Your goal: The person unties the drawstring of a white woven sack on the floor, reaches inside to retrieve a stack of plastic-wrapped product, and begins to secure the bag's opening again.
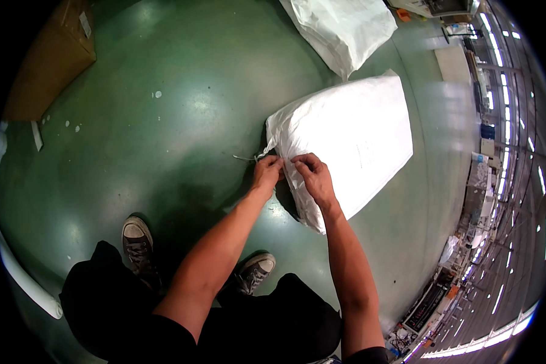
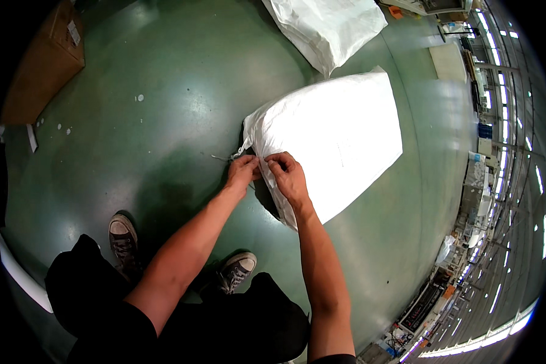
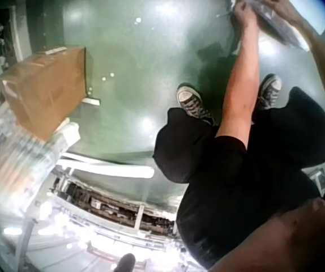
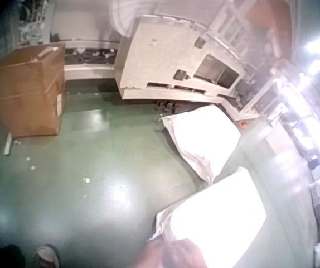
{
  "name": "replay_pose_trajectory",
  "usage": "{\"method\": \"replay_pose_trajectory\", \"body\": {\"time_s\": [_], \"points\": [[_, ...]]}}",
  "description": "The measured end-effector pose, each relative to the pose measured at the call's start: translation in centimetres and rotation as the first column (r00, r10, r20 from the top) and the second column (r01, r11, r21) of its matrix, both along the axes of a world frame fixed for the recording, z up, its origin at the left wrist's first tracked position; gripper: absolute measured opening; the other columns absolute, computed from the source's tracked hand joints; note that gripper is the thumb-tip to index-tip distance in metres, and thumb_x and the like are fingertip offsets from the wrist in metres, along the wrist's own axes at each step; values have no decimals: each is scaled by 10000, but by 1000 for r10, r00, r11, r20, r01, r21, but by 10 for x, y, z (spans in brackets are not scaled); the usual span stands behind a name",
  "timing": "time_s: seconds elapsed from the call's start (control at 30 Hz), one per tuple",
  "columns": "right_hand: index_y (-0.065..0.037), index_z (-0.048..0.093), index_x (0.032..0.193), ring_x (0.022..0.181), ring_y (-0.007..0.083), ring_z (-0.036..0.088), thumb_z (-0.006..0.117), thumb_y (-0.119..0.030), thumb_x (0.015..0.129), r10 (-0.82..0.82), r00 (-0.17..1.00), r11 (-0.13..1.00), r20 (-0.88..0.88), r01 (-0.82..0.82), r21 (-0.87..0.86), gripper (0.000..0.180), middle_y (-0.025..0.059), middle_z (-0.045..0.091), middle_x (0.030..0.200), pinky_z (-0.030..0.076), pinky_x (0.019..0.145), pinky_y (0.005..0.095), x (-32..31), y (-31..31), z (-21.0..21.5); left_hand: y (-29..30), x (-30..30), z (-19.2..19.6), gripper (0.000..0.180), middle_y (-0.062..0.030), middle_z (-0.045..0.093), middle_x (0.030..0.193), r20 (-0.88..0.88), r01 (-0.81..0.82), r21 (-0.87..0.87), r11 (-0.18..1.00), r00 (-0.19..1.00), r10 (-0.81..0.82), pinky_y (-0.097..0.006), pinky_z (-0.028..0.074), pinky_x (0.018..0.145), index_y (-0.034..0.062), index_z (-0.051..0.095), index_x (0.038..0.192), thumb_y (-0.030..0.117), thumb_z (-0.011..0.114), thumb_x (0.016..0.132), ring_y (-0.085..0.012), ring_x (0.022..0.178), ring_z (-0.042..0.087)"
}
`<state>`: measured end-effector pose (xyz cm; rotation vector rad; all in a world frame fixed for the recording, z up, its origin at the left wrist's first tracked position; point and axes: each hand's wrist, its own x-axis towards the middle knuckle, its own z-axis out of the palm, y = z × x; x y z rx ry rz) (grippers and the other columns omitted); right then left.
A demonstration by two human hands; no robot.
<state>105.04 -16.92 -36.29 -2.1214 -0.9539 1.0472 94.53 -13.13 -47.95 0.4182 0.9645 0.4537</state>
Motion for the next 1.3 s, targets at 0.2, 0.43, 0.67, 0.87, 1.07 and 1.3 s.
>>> {"method": "replay_pose_trajectory", "body": {"time_s": [0.2, 0.43, 0.67, 0.87, 1.07, 1.3], "points": [[3, 679, 1001, 813, 130, 573, 589, -134, 901, -18, 991, 1000, -136, 14, -27, 191, 44, 660, 899, 470, 764, 264, 7, 3, 5, -3, -16, -37, 190, -34, 604, 817, 360, 48, -153, 987, 933, 10, -322, 491, 741, 82, 569, 850, 233, 492, 935, -159, 780, 597], [-13, 680, 1014, 772, 117, 535, 578, -161, 897, -76, 985, 997, -154, 77, -2, 214, 23, 637, 853, 458, 733, 259, 17, -5, 2, -10, -5, -9, 144, -24, 548, 700, 127, 35, -17, 999, 991, -33, -318, 458, 609, 63, 583, 888, 202, 546, 905, -143, 630, 535], [-16, 680, 1004, 753, 112, 525, 594, -166, 885, -53, 988, 998, -148, 56, 14, 210, 15, 627, 834, 451, 716, 255, -3, 7, -3, 15, -2, -36, 73, -9, 625, 750, -240, -90, 403, 911, 950, 201, -286, 438, 594, 75, 631, 869, 137, 593, 857, -131, 629, 552], [-22, 683, 1002, 748, 110, 526, 594, -159, 887, -70, 990, 997, -127, 72, 15, 200, 11, 625, 823, 449, 707, 255, 11, -3, -2, 34, -24, -7, 144, 5, 573, 733, 344, -104, -122, 987, 929, 140, -301, 408, 712, 116, 587, 795, 221, 505, 851, -147, 723, 553], [-18, 684, 990, 741, 108, 530, 593, -158, 890, -72, 989, 997, -131, 77, 31, 194, 10, 627, 812, 450, 704, 249, 9, -1, -7, 85, -41, -3, 346, 38, 404, 588, 358, 317, -128, 940, 898, -254, -241, 329, 509, 13, 587, 1072, 328, 452, 1029, -106, 600, 441], [-6, 682, 977, 741, 106, 537, 593, -143, 891, -104, 985, 994, -141, 108, 27, 185, 18, 639, 827, 452, 709, 246, 9, -3, -9, -6, -56, 25, 270, 1, 535, 709, 434, -76, -195, 978, 887, 155, -211, 348, 522, 47, 572, 1095, 275, 442, 1029, -94, 732, 557]]}}
